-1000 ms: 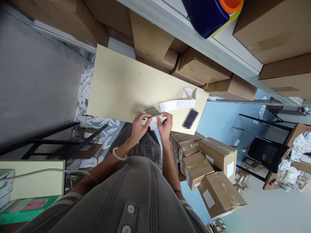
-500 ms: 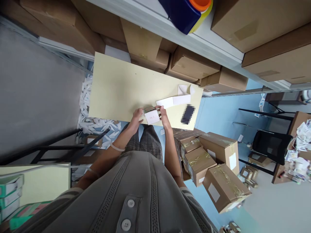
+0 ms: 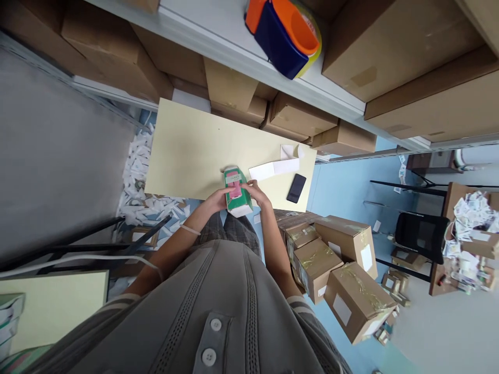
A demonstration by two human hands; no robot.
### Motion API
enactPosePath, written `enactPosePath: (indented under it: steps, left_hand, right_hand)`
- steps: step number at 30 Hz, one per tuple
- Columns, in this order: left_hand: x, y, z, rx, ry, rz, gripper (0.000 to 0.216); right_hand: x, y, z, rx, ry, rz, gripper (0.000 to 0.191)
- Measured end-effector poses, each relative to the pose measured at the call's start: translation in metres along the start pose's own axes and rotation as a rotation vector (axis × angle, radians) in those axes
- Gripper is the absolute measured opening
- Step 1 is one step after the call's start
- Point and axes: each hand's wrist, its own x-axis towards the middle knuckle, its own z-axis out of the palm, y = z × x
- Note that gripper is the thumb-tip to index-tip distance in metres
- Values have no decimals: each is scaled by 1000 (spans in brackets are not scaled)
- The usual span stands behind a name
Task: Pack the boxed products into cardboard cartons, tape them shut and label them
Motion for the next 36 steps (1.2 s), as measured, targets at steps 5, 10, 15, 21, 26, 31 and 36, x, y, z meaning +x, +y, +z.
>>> enactPosePath:
  steps: [5,10,15,21,26,31,36]
  left_hand:
    - [-13,2,-27,218,-70,300,68]
    - [-5,24,-47,504,6,579,85]
    - [2,40,-59,876,196,873,74]
    - [-1,37,-68,1059,320,966,61]
    - [-2,35,-72,1030,298,1028,69]
    - [-19,30,-59,865,278,1173,76]
    - [-38,20,-44,795,297,1236,46]
  right_hand:
    - [-8,4,17,-1,-41,-221,60]
    - [11,-13,32,-82,-139,-434,68]
    - [23,-24,51,-217,5,-624,75]
    - [30,-17,72,-260,45,-738,69]
    - [37,-17,73,-316,61,-782,72]
    - [19,-21,70,-346,105,-840,71]
    - [-10,-16,66,-227,87,-898,63]
